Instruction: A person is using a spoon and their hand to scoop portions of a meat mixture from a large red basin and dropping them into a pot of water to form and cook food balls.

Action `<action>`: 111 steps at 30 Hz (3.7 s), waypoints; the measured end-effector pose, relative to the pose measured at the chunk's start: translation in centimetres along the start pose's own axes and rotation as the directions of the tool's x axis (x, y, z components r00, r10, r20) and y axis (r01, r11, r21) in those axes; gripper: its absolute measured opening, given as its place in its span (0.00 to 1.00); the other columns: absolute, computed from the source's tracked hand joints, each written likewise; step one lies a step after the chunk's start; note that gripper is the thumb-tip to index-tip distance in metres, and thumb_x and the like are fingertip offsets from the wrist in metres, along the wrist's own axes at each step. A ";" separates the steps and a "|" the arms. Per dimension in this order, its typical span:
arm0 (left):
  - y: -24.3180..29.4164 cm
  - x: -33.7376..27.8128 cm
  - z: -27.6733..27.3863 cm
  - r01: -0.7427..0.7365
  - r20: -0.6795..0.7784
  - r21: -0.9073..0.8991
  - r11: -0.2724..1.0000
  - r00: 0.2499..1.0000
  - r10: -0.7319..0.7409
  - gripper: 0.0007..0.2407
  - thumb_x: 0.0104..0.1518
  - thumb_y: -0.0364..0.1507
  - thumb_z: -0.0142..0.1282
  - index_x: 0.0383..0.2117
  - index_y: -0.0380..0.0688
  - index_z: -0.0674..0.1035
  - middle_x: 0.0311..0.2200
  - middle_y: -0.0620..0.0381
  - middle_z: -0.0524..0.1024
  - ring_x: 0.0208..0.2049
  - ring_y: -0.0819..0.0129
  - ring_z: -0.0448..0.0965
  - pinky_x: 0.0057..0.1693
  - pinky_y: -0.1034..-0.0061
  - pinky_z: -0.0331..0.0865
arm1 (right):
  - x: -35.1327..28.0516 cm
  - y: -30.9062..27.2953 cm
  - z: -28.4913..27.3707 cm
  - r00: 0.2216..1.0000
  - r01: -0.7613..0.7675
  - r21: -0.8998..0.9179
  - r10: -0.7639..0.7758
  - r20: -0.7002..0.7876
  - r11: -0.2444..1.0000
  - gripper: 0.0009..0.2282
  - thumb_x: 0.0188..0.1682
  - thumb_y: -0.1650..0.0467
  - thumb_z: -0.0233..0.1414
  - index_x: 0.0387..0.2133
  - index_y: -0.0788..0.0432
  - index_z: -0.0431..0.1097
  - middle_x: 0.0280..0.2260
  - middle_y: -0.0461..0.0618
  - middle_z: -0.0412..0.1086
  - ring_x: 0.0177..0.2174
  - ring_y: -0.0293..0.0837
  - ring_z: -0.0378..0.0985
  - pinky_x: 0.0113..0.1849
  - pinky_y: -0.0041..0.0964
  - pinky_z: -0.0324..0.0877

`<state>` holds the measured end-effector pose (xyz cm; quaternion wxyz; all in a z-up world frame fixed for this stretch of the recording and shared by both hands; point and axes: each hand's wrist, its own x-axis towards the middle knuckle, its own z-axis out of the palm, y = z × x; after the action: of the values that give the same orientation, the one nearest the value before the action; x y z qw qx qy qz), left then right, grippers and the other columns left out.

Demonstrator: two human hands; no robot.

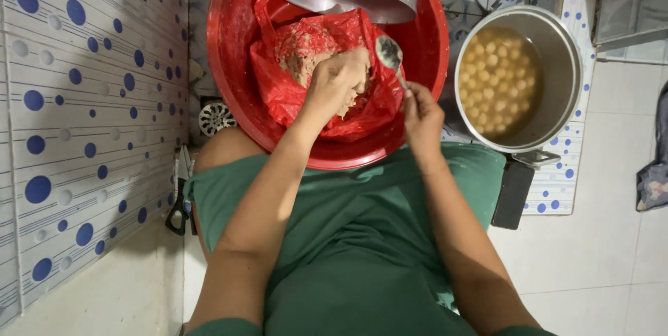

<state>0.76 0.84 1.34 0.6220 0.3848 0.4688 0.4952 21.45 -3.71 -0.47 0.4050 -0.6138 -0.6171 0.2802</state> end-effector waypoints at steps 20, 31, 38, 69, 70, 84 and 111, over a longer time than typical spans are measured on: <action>-3.1 1.4 0.7 -0.332 0.021 0.100 0.938 0.943 0.331 0.07 0.38 0.19 0.66 0.17 0.41 0.76 0.15 0.58 0.71 0.23 0.76 0.71 0.34 0.82 0.71 | 0.5 -10.7 -4.9 0.878 0.468 -0.482 -0.451 0.160 0.741 0.07 0.58 0.75 0.55 0.47 0.57 0.78 0.27 0.45 0.68 0.28 0.52 0.79 0.28 0.43 0.75; -2.5 1.7 0.3 -0.428 0.035 0.245 0.870 0.901 0.433 0.08 0.41 0.19 0.66 0.14 0.35 0.76 0.13 0.53 0.73 0.24 0.70 0.73 0.33 0.76 0.68 | 0.2 -11.1 -3.4 0.875 0.482 -0.437 -0.443 0.195 0.759 0.07 0.55 0.77 0.55 0.43 0.59 0.78 0.25 0.47 0.70 0.27 0.55 0.79 0.25 0.45 0.75; -5.3 3.1 -0.3 -0.094 -0.049 0.652 0.752 0.985 0.166 0.07 0.51 0.32 0.59 0.30 0.44 0.83 0.23 0.53 0.82 0.36 0.56 0.85 0.43 0.66 0.78 | 0.0 -10.8 -2.9 0.925 0.368 -0.248 -0.326 0.194 0.896 0.07 0.54 0.80 0.55 0.42 0.65 0.78 0.27 0.56 0.75 0.30 0.60 0.81 0.30 0.45 0.76; -26.4 11.2 -3.9 -0.136 -0.176 0.671 0.729 0.926 0.334 0.08 0.42 0.24 0.67 0.18 0.40 0.75 0.17 0.49 0.67 0.26 0.50 0.71 0.40 0.65 0.67 | 4.6 18.5 -15.3 0.914 -0.405 -0.359 0.363 -0.182 0.841 0.06 0.54 0.65 0.57 0.41 0.46 0.80 0.20 0.38 0.75 0.25 0.43 0.80 0.31 0.41 0.71; -26.4 11.2 -4.1 -0.137 -0.171 0.673 0.727 0.927 0.333 0.08 0.42 0.24 0.67 0.18 0.40 0.75 0.17 0.49 0.67 0.26 0.50 0.71 0.40 0.65 0.67 | 5.0 19.1 -14.8 0.912 -0.410 -0.356 0.367 -0.185 0.840 0.06 0.54 0.65 0.57 0.41 0.46 0.80 0.20 0.38 0.75 0.25 0.43 0.80 0.31 0.41 0.71; -15.8 7.8 -2.9 0.147 -0.117 0.893 0.425 0.988 -0.097 0.13 0.53 0.33 0.64 0.43 0.51 0.78 0.43 0.44 0.80 0.51 0.43 0.78 0.54 0.47 0.70 | 4.9 17.3 -13.0 0.842 -0.440 0.205 0.481 -0.242 0.874 0.09 0.57 0.71 0.51 0.47 0.58 0.76 0.21 0.46 0.71 0.13 0.33 0.67 0.16 0.26 0.61; -12.2 7.5 -4.2 0.040 0.041 0.985 0.170 0.895 -0.444 0.21 0.52 0.40 0.62 0.55 0.64 0.77 0.49 0.50 0.80 0.55 0.53 0.78 0.59 0.60 0.73 | -3.1 3.7 -2.8 0.820 -0.349 0.761 0.572 -0.036 0.548 0.10 0.56 0.76 0.50 0.47 0.69 0.74 0.21 0.56 0.68 0.10 0.32 0.61 0.12 0.26 0.60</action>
<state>0.34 5.61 -12.74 0.3811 0.6800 0.6206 -0.0852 25.53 -6.83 -2.63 0.6070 -0.5761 -0.2051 0.5075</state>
